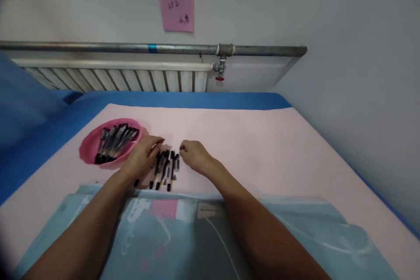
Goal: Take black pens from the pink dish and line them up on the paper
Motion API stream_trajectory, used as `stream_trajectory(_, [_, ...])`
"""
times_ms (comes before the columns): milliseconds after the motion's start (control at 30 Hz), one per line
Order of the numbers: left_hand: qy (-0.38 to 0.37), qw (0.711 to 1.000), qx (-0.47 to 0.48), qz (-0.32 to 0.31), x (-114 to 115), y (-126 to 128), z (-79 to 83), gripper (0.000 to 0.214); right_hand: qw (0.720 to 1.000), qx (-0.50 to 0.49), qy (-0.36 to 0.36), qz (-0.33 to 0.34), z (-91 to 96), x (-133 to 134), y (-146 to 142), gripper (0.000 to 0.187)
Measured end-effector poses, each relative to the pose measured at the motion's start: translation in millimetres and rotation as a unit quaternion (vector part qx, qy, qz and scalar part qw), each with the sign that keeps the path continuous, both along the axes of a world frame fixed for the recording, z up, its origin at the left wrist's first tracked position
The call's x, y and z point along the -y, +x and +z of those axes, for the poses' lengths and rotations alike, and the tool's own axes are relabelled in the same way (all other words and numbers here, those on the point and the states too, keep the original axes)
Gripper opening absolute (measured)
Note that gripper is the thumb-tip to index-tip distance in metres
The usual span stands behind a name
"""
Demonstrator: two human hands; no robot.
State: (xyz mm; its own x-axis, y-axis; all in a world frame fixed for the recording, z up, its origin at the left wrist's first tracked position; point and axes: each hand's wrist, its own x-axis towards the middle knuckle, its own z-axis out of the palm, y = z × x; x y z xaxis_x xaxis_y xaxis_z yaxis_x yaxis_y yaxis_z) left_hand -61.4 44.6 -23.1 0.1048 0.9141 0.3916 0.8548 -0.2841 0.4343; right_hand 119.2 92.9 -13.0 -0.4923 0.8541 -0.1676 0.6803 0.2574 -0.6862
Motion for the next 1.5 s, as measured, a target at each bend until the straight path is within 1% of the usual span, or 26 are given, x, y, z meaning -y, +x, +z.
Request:
stream_trajectory(67, [0.053, 0.998, 0.0, 0.026, 3, -4, 7.1, 0.023, 1.0, -0.008, 0.005, 0.006, -0.4, 0, 0, 0.018])
stream_trajectory(100, [0.073, 0.996, -0.006, 0.053, 4, -9, 10.7, 0.022, 1.0, -0.013, 0.007, 0.007, -1.2, -1, 0, 0.018])
stream_trajectory(133, [0.082, 0.992, -0.017, 0.097, 4, -14, 14.1, 0.022, 1.0, -0.018, 0.007, 0.008, -2.1, -1, 0, 0.018])
stream_trajectory(200, [0.067, 0.974, -0.052, 0.21, 5, -29, 20.1, 0.022, 1.0, -0.023, 0.006, 0.007, -3.7, -2, -1, 0.018])
stream_trajectory(267, [0.035, 0.947, -0.079, 0.31, 7, -46, 24.2, 0.024, 1.0, -0.021, 0.001, 0.005, -3.7, -1, -1, 0.019])
stream_trajectory(333, [0.014, 0.926, -0.09, 0.367, 9, -63, 25.7, 0.026, 1.0, -0.012, -0.001, 0.006, -2.1, -1, -1, 0.02])
stream_trajectory(433, [-0.022, 0.906, -0.095, 0.412, 11, -79, 24.4, 0.029, 1.0, 0.002, 0.016, 0.013, 0.6, 0, -1, 0.02])
stream_trajectory(600, [-0.089, 0.895, -0.106, 0.423, 10, -86, 22.1, 0.027, 0.999, 0.004, 0.04, 0.018, -0.5, 0, 0, 0.02])
stream_trajectory(833, [-0.14, 0.881, -0.115, 0.438, 4, -92, 22.4, 0.028, 0.998, -0.001, 0.059, 0.018, -6.2, -1, 0, 0.02])
stream_trajectory(967, [-0.153, 0.877, -0.113, 0.441, 2, -93, 23.1, 0.029, 0.997, 0.002, 0.074, 0.019, -5.0, -2, 0, 0.019])
stream_trajectory(1200, [-0.151, 0.876, -0.082, 0.451, 4, -91, 26.9, 0.026, 0.997, -0.004, 0.071, 0.017, -5.8, -2, 0, 0.019])
stream_trajectory(1300, [-0.121, 0.883, -0.048, 0.452, 6, -91, 32.2, 0.03, 0.998, -0.016, 0.067, 0.014, -7.6, -2, 0, 0.018])
stream_trajectory(1400, [-0.07, 0.899, -0.014, 0.433, 8, -84, 35.2, 0.035, 0.997, -0.033, 0.064, 0.006, -8.6, -3, 1, 0.017])
stream_trajectory(1433, [-0.06, 0.908, 0.025, 0.414, 8, -78, 34.7, 0.035, 0.997, -0.034, 0.064, 0.002, -8.2, -3, 1, 0.017])
stream_trajectory(1467, [-0.056, 0.917, 0.09, 0.384, 8, -69, 33.2, 0.034, 0.997, -0.039, 0.063, -0.006, -7.2, -3, 0, 0.017])
stream_trajectory(1500, [-0.058, 0.92, 0.182, 0.341, 8, -58, 31.2, 0.033, 0.997, -0.054, 0.058, -0.02, -5.4, -2, 0, 0.016])
